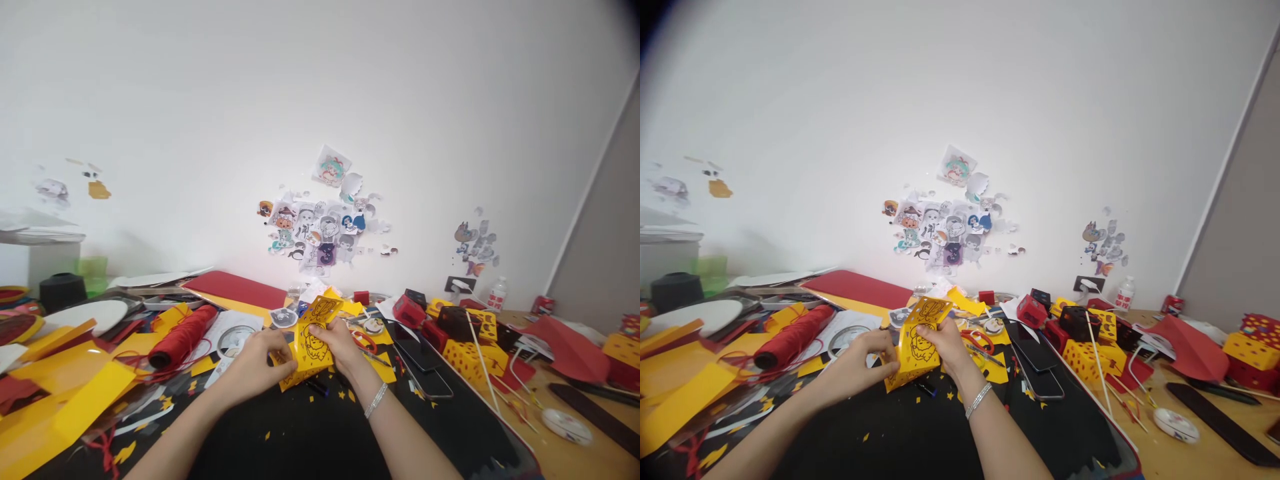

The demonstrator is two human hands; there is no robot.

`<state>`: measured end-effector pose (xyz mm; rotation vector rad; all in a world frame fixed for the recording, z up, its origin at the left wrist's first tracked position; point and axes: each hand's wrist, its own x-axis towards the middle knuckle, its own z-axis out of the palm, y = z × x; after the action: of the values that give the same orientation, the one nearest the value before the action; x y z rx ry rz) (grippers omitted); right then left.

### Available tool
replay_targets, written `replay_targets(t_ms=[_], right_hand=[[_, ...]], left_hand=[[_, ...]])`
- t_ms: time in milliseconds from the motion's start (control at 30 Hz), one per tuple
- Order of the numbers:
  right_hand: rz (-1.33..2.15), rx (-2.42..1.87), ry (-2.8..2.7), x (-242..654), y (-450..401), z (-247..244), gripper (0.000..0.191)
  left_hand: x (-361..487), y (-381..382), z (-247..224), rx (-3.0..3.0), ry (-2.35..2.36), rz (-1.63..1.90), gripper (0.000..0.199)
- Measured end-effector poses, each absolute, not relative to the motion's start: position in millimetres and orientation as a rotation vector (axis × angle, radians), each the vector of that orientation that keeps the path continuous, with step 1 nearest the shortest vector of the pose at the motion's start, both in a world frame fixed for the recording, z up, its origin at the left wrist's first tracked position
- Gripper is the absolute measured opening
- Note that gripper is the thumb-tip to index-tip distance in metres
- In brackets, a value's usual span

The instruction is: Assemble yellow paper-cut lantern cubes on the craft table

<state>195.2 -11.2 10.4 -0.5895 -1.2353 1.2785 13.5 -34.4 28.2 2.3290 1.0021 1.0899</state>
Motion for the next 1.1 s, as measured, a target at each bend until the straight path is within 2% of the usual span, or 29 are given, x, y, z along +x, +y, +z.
replay_targets(t_ms=[567, 767, 900, 1100], right_hand=[[1.241, -0.578, -1.265, 190.7, -13.3, 8.6, 0.036], [1.24, -0.57, -1.243, 192.2, -12.5, 9.5, 0.036], [1.245, -0.592, -1.199, 197.0, -10.6, 10.2, 0.037], [1.279, -0.546, -1.187, 201.3, -6.8, 6.8, 0.036]], left_hand=[[21.2, -37.6, 27.5, 2.445, 1.276, 1.03, 0.014], [9.0, -30.9, 27.8, 2.312, 1.074, 0.959, 0.009], [-2.3, -16.4, 23.2, 2.159, 0.975, 0.979, 0.021], [-6.1, 2.1, 11.8, 2.064, 0.874, 1.023, 0.023]])
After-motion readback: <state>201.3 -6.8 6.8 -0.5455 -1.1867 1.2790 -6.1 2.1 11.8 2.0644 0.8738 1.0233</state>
